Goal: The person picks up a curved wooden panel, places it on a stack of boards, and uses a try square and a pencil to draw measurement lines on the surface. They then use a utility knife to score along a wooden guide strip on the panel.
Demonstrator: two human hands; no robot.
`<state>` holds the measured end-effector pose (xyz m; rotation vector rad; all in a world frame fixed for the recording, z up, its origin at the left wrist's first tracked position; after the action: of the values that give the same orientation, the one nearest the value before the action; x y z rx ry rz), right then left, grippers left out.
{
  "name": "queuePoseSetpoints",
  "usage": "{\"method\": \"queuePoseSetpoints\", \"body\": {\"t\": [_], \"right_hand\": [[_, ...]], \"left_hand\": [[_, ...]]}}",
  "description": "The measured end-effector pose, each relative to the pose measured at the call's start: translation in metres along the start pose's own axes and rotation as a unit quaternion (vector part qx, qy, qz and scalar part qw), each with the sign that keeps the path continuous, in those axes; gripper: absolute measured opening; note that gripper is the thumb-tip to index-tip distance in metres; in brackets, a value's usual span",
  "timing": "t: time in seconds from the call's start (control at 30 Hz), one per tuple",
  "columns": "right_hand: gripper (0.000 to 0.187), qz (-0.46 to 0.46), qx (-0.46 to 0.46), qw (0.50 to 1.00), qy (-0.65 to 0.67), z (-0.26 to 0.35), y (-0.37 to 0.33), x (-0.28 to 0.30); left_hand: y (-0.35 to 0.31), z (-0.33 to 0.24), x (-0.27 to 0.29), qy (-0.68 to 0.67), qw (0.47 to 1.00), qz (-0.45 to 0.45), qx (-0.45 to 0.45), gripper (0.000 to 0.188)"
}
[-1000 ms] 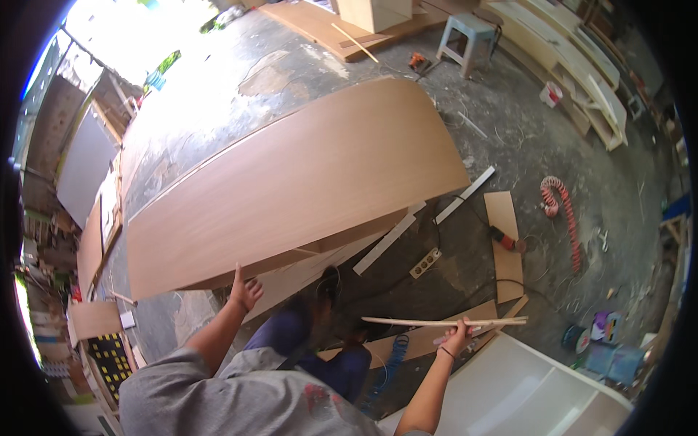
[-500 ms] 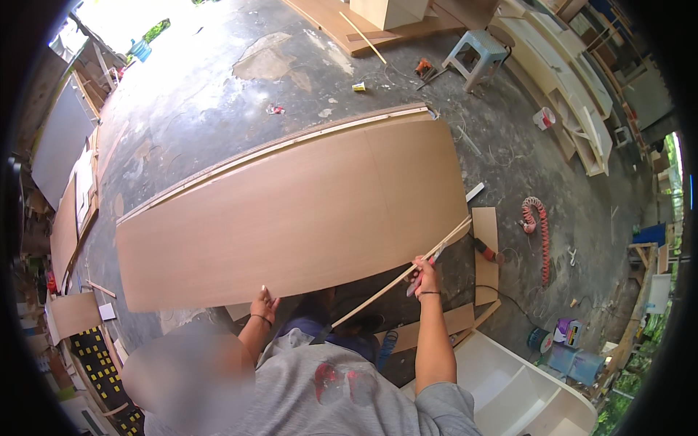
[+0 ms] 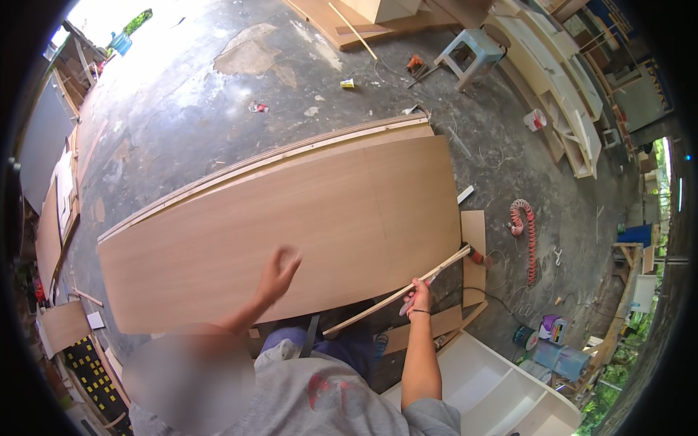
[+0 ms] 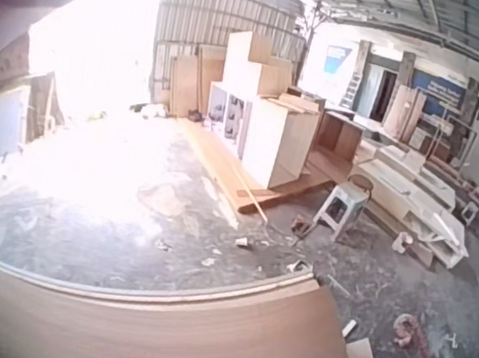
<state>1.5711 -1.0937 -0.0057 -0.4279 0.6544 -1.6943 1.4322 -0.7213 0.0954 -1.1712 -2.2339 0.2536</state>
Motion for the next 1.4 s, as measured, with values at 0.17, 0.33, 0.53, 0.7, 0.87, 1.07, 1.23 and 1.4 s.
{"method": "queuePoseSetpoints", "body": {"t": [0.17, 0.33, 0.53, 0.7, 0.87, 1.07, 1.23, 1.4], "right_hand": [[0.012, 0.013, -0.023, 0.998, 0.061, 0.000, 0.004, 0.001], [0.015, 0.009, 0.004, 0.998, 0.056, 0.010, 0.009, 0.008], [0.016, 0.027, 0.013, 1.000, -0.006, 0.024, 0.016, 0.000], [0.017, 0.049, 0.008, 0.997, -0.063, 0.038, 0.025, -0.013], [0.018, 0.068, 0.025, 0.965, -0.251, 0.069, 0.021, -0.015], [0.018, 0.149, 0.275, 0.885, -0.345, 0.169, 0.020, -0.082], [0.022, 0.262, 0.310, 0.792, -0.456, 0.147, 0.058, -0.220], [0.029, 0.297, 0.301, 0.706, -0.568, 0.105, 0.086, -0.278]], "left_hand": [[0.180, -0.098, -0.075, 0.278, 0.931, -0.111, -0.208, 0.059], [0.237, -0.073, -0.121, 0.395, 0.890, -0.096, -0.207, 0.067], [0.252, -0.054, -0.128, 0.412, 0.875, -0.124, -0.224, 0.063], [0.260, -0.060, -0.135, 0.420, 0.875, -0.147, -0.190, 0.055], [0.259, -0.059, -0.141, 0.401, 0.882, -0.159, -0.189, 0.053], [0.261, -0.059, -0.139, 0.394, 0.886, -0.162, -0.185, 0.054], [0.260, -0.058, -0.137, 0.330, 0.911, -0.160, -0.189, 0.052], [0.262, -0.057, -0.132, 0.262, 0.929, -0.156, -0.210, 0.052]]}}
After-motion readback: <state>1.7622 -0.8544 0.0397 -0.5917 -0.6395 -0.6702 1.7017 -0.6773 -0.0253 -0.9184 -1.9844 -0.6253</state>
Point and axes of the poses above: each hand's wrist, its own y-axis towards the middle knuckle, its own x-axis out of the back of the hand, z = x × y, the point moved 4 cm from there along y, towards the middle knuckle, and after that the axes turned 13 degrees about x, right-handed, at the moved point
